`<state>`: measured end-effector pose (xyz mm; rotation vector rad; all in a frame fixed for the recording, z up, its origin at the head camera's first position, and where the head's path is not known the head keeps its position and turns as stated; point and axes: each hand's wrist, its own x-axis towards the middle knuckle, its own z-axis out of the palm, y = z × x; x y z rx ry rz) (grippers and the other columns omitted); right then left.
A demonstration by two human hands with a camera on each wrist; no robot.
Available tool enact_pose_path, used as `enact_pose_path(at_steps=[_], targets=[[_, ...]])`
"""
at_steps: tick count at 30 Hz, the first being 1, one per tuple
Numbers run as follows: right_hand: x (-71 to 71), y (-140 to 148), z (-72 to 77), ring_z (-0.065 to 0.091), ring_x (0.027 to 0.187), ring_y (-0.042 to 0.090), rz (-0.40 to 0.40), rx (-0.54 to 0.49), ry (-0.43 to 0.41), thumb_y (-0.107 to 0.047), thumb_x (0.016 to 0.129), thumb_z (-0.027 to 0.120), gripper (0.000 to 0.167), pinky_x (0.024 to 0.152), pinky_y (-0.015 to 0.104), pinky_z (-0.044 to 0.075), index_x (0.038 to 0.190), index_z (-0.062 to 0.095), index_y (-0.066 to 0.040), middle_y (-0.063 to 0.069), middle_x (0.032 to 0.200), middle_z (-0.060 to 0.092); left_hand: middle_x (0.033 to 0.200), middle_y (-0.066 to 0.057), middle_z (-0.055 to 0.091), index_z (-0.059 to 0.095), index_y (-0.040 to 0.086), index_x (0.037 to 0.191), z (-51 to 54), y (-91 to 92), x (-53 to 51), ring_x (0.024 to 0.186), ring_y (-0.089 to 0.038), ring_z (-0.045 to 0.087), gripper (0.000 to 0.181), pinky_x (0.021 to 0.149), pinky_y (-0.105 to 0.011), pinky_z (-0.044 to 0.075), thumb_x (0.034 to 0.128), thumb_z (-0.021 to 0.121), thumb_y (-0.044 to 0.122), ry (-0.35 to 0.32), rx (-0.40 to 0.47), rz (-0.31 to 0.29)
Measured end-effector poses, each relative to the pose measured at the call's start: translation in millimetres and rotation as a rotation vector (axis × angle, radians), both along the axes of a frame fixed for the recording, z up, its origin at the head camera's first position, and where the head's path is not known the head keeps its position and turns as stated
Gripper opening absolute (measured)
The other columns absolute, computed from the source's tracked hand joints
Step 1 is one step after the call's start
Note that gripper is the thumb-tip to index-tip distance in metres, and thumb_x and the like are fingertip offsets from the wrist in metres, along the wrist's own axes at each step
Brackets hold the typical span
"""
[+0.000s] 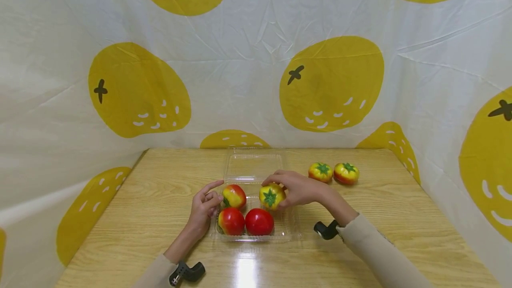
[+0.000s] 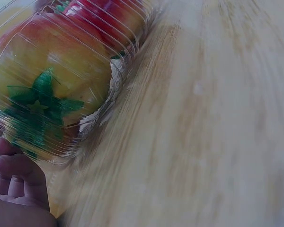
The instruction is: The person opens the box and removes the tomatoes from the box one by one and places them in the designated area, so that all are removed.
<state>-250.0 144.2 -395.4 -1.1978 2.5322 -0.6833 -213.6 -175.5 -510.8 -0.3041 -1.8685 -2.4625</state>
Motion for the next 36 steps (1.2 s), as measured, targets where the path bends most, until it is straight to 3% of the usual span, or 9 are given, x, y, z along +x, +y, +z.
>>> enact_pose_path(at_steps=[11, 27, 36], targets=[[1.8, 8.8, 6.5, 0.063, 0.113, 0.018, 0.028, -0.105, 0.011, -0.014, 0.084, 0.083, 0.058, 0.097, 0.037, 0.059, 0.137, 0.061, -0.01, 0.003, 0.132, 0.066, 0.064, 0.005, 0.05, 0.048, -0.008, 0.144, 0.8, 1.0, 0.5, 0.048, -0.008, 0.042, 0.051, 0.044, -0.017, 0.032, 0.0958, 0.062, 0.0, -0.004, 0.003, 0.006], [6.9, 22.6, 11.6, 0.062, 0.118, 0.022, -0.034, -0.22, -0.025, -0.017, 0.086, 0.083, 0.061, 0.1, 0.046, 0.057, 0.141, 0.058, -0.01, 0.005, 0.137, 0.064, 0.065, 0.004, 0.051, 0.048, -0.008, 0.144, 1.3, 0.4, 0.0, 0.049, -0.011, 0.04, 0.049, 0.044, -0.021, 0.028, 0.0969, 0.06, -0.001, 0.002, -0.006, 0.003], [6.9, 33.6, 3.1, 0.06, 0.124, 0.025, -0.073, -0.272, -0.044, -0.02, 0.085, 0.085, 0.065, 0.101, 0.042, 0.057, 0.143, 0.057, -0.01, 0.007, 0.141, 0.062, 0.064, 0.005, 0.05, 0.047, -0.008, 0.145, 0.4, -0.3, -0.3, 0.049, -0.008, 0.041, 0.05, 0.044, -0.022, 0.027, 0.097, 0.061, 0.0, -0.001, -0.005, -0.002]])
